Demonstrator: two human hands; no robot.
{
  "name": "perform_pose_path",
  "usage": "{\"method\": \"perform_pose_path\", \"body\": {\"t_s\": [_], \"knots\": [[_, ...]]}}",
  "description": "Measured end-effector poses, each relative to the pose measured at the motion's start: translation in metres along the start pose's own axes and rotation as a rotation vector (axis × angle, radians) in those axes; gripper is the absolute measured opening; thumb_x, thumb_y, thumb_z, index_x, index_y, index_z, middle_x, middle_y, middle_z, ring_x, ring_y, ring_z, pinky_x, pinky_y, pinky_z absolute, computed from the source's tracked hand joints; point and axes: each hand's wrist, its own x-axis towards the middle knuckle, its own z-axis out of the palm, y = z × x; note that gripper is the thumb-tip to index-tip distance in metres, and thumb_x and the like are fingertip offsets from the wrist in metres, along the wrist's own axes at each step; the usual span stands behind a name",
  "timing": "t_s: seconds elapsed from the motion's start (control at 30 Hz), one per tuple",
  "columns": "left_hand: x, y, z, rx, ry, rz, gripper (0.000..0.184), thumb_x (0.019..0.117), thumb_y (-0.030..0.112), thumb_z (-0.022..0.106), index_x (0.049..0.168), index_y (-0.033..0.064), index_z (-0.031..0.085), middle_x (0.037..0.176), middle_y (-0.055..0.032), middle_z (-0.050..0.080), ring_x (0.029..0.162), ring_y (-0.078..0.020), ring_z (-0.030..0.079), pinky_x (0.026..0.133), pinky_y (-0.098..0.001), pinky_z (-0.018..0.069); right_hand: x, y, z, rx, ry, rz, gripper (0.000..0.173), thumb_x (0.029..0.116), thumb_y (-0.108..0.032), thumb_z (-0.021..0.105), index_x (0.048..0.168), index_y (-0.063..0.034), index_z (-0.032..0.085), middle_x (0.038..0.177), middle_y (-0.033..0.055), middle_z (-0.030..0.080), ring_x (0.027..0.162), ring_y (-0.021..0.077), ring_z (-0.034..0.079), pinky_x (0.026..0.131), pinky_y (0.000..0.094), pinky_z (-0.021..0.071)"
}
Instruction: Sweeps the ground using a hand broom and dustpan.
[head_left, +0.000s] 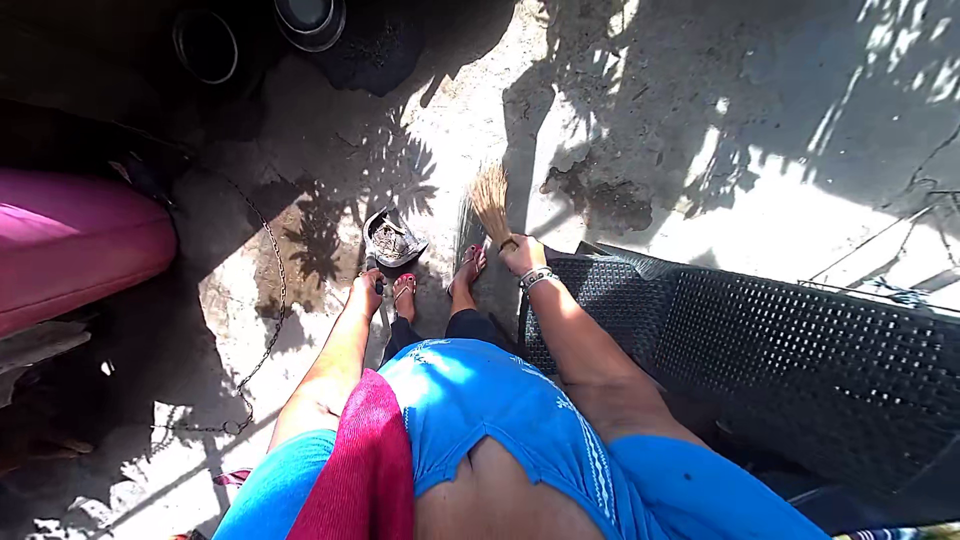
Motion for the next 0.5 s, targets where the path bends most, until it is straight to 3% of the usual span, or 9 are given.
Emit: {"method": "perform_pose_path", "body": {"t_s": [0.07, 0.13, 0.2, 0.27, 0.3, 0.43, 0.5], "knots": [[0.001, -0.001, 0.001, -0.005, 0.013, 0.021, 0.023, 0.0826, -0.009, 0.072, 0.105, -0.0026, 0.071, 0.135, -0.02, 0.065, 0.129, -0.0346, 0.06, 0.11, -0.055, 0.0467, -0.019, -0.008, 0.025, 0.014, -0.161, -0.039, 0.045, 0.0909, -0.02, 0.072, 0.133, -0.005, 0.067, 0.113, 0.0265, 0.071, 0.098, 0.0425, 0.07, 0.087, 0.0636, 0.0548], [0.001, -0.002, -0.003, -0.002, 0.022, 0.022, 0.024, 0.0817, -0.009, 0.072, 0.105, -0.0018, 0.071, 0.134, -0.0196, 0.065, 0.128, -0.0356, 0.061, 0.109, -0.0568, 0.0469, -0.036, -0.014, 0.015, 0.056, -0.191, -0.047, 0.047, 0.0927, -0.018, 0.07, 0.137, -0.0066, 0.065, 0.118, 0.026, 0.07, 0.104, 0.0422, 0.069, 0.091, 0.0631, 0.0528], [0.0, -0.006, -0.009, 0.03, 0.014, -0.013, 0.026, 0.0823, -0.007, 0.072, 0.108, 0.0006, 0.071, 0.136, -0.0179, 0.065, 0.128, -0.0357, 0.061, 0.107, -0.0581, 0.0477, -0.041, -0.009, -0.019, 0.135, -0.113, -0.048, 0.044, 0.0937, -0.019, 0.069, 0.136, -0.0082, 0.067, 0.119, 0.0248, 0.07, 0.105, 0.0405, 0.068, 0.092, 0.0623, 0.0514], [-0.003, -0.015, -0.013, 0.057, 0.001, -0.057, 0.026, 0.0845, -0.003, 0.072, 0.11, 0.0025, 0.072, 0.137, -0.0172, 0.064, 0.128, -0.0357, 0.061, 0.108, -0.0584, 0.0464, -0.036, 0.0, -0.057, 0.234, 0.021, -0.023, 0.043, 0.0932, -0.019, 0.07, 0.135, -0.0097, 0.067, 0.108, 0.0212, 0.071, 0.083, 0.0316, 0.067, 0.075, 0.053, 0.054], [-0.005, -0.018, -0.015, 0.056, 0.0, -0.065, 0.024, 0.0859, -0.002, 0.073, 0.11, 0.0025, 0.072, 0.138, -0.0169, 0.064, 0.13, -0.0348, 0.06, 0.11, -0.0575, 0.045, -0.031, 0.003, -0.075, 0.255, 0.077, -0.004, 0.043, 0.0932, -0.02, 0.07, 0.135, -0.0108, 0.067, 0.109, 0.0214, 0.071, 0.082, 0.0317, 0.067, 0.075, 0.0534, 0.0541], [-0.025, -0.026, -0.026, 0.028, 0.043, -0.069, 0.022, 0.0868, -0.004, 0.072, 0.108, -0.0003, 0.071, 0.139, -0.018, 0.063, 0.133, -0.032, 0.058, 0.114, -0.0514, 0.042, 0.003, -0.003, -0.111, 0.117, 0.277, -0.003, 0.05, 0.0916, -0.022, 0.071, 0.139, -0.0057, 0.064, 0.125, 0.0274, 0.067, 0.114, 0.0441, 0.066, 0.098, 0.0651, 0.0483], [-0.032, -0.03, -0.029, 0.004, 0.06, -0.083, 0.02, 0.0883, -0.004, 0.07, 0.108, -0.0007, 0.07, 0.139, -0.0176, 0.063, 0.132, -0.0313, 0.059, 0.114, -0.0506, 0.0435, 0.019, -0.014, -0.1, 0.044, 0.322, 0.051, 0.055, 0.0901, -0.025, 0.07, 0.14, -0.0045, 0.062, 0.127, 0.0288, 0.066, 0.119, 0.0465, 0.063, 0.1, 0.0672, 0.0471]]}}
